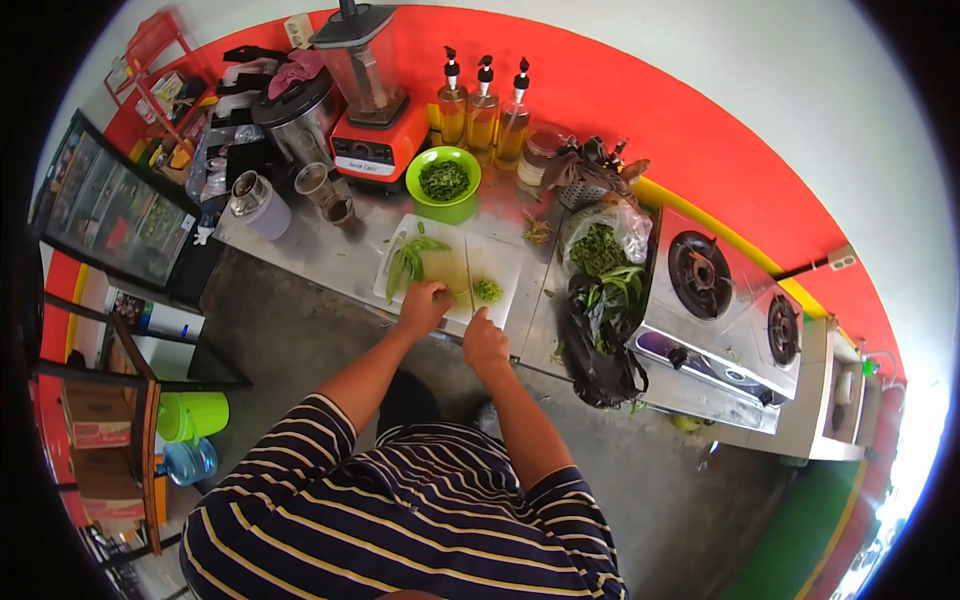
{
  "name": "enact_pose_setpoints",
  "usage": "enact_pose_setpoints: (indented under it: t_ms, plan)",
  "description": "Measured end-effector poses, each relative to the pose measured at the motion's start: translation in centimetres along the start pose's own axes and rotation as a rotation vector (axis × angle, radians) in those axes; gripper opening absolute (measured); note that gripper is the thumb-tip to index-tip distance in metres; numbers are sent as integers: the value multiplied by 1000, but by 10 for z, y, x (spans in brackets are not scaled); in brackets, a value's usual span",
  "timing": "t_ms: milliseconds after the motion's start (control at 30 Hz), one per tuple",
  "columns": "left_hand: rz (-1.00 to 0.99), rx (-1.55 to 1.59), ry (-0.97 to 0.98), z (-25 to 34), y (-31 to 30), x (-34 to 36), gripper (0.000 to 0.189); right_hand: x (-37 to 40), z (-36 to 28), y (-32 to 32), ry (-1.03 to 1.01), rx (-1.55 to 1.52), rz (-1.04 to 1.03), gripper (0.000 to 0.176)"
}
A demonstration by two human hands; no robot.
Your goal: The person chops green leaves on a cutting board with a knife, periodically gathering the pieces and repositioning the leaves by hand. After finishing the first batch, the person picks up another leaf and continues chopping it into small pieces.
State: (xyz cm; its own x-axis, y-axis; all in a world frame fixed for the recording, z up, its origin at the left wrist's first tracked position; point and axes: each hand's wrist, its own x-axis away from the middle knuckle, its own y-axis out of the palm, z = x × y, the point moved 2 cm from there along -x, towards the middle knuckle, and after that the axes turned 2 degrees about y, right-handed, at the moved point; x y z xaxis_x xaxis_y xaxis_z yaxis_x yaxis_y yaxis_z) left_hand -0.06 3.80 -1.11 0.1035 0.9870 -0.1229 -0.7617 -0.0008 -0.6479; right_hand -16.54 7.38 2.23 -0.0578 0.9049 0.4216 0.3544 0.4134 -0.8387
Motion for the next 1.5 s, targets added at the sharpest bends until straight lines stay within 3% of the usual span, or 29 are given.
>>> enact_pose_setpoints:
  t_ms: [100, 233, 300, 333, 400, 500, 633, 800, 1000, 1200, 1500]
  plan:
    - [57, -63, 40, -1, 2, 1, 9, -1, 1, 4, -18, 63, -25, 36]
    - [4, -149, 119, 1, -1, -5, 11, 2, -3, -9, -20, 83, -4, 33]
    - [27, -338, 408, 1, 1, -8, 11, 7, -7, -20, -34, 46, -42, 27]
    - [23, -328, 406, -1, 1, -12, 11, 8, -6, -19, -25, 51, -47, 27]
    - [-86, -450, 631, -4, -2, -22, 14, 8, -7, -17, -40, 44, -14, 23]
    - [-147, -463, 688, -10, -2, -28, 20, 7, 2, 19, -17, 30, 77, 30]
    - [-195, -438, 646, -17, -1, -29, 22, 0, -2, 27, 27, 41, 110, 21]
    - [-175, -416, 625, -19, 0, -28, 24, -23, -5, 0, -72, 90, 64, 26]
    - [-134, -362, 608, -19, -4, -26, 23, 9, -10, 15, -2, 67, 2, 29]
    - [-84, -399, 587, -19, -1, -23, 20, -22, -15, 10, -47, -34, -3, 40]
    - [-113, -405, 573, -18, -2, -24, 18, -1, -16, 20, 10, -17, -59, 32]
